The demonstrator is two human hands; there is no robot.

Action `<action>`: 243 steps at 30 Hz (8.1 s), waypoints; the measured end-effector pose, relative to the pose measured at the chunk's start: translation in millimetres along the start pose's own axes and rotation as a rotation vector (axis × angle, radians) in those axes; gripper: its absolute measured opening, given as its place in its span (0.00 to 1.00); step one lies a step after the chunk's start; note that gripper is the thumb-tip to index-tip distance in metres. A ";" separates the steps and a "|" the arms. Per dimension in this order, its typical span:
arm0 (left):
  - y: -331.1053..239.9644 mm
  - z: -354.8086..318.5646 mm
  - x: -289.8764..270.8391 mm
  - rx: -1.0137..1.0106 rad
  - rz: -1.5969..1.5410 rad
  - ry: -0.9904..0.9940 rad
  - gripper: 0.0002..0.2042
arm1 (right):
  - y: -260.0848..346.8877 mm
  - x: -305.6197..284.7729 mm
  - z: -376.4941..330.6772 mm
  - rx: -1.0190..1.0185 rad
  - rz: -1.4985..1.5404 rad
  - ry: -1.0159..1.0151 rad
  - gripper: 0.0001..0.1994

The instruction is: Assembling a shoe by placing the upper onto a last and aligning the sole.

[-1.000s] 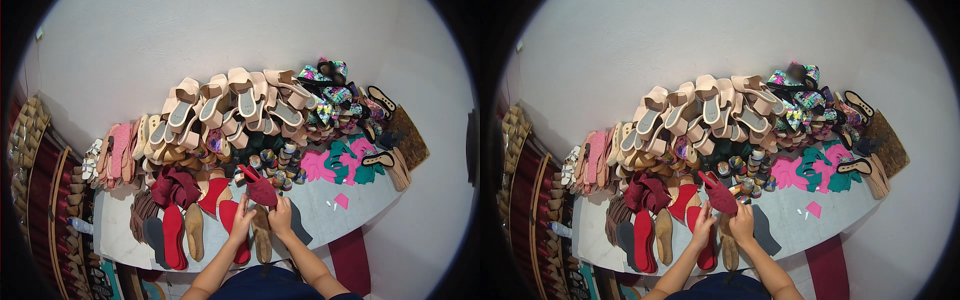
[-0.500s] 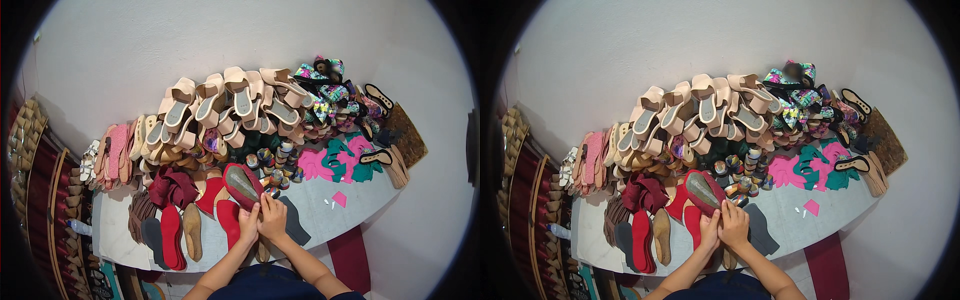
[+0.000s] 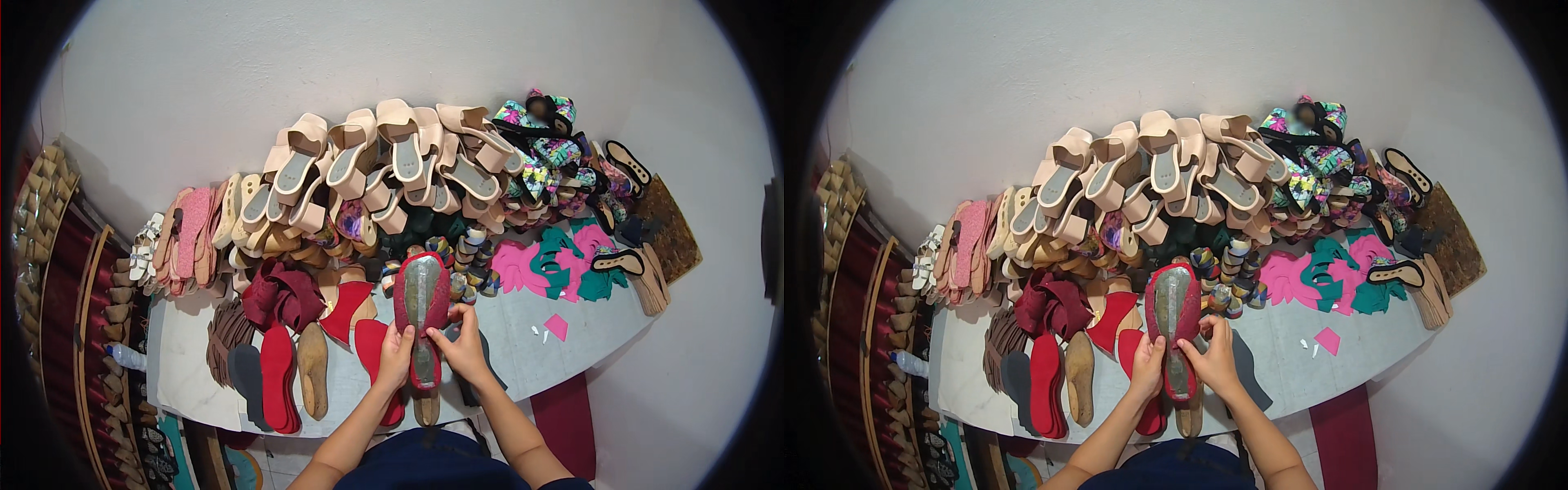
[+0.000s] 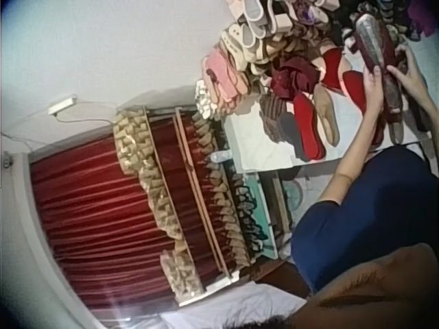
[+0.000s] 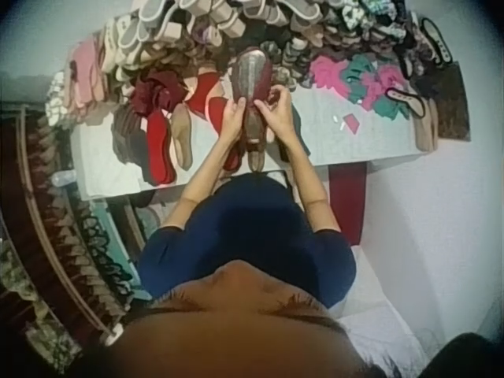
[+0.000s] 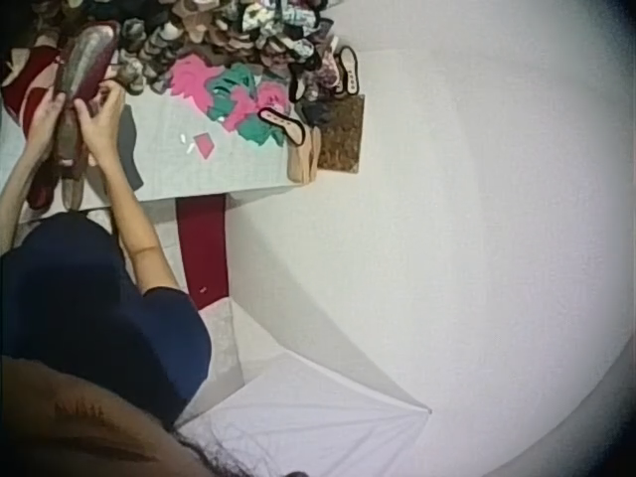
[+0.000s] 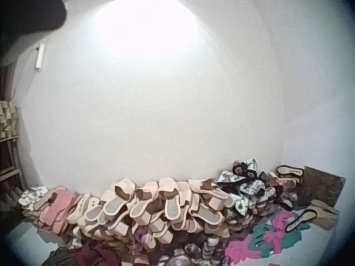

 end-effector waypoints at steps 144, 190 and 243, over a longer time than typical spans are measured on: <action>3.1 -31.2 23.0 0.047 0.523 0.188 0.17 | 90.8 17.1 46.4 -0.679 -0.430 0.079 0.18; 37.0 -39.1 4.1 -0.229 0.205 0.067 0.17 | 71.0 -4.5 44.3 -0.459 -0.406 -0.129 0.11; 59.9 -36.8 -20.1 -0.273 -0.113 -0.048 0.23 | -208.7 28.0 -51.8 0.589 0.276 0.503 0.17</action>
Point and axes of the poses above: each hand's wrist, its own z-axis towards the middle knuckle, its own x-axis out of the palm, y = z × x, the point moved 10 cm from there along z, towards the middle knuckle, and after that the axes turned 12 degrees about -z, right-handed, at the moved point
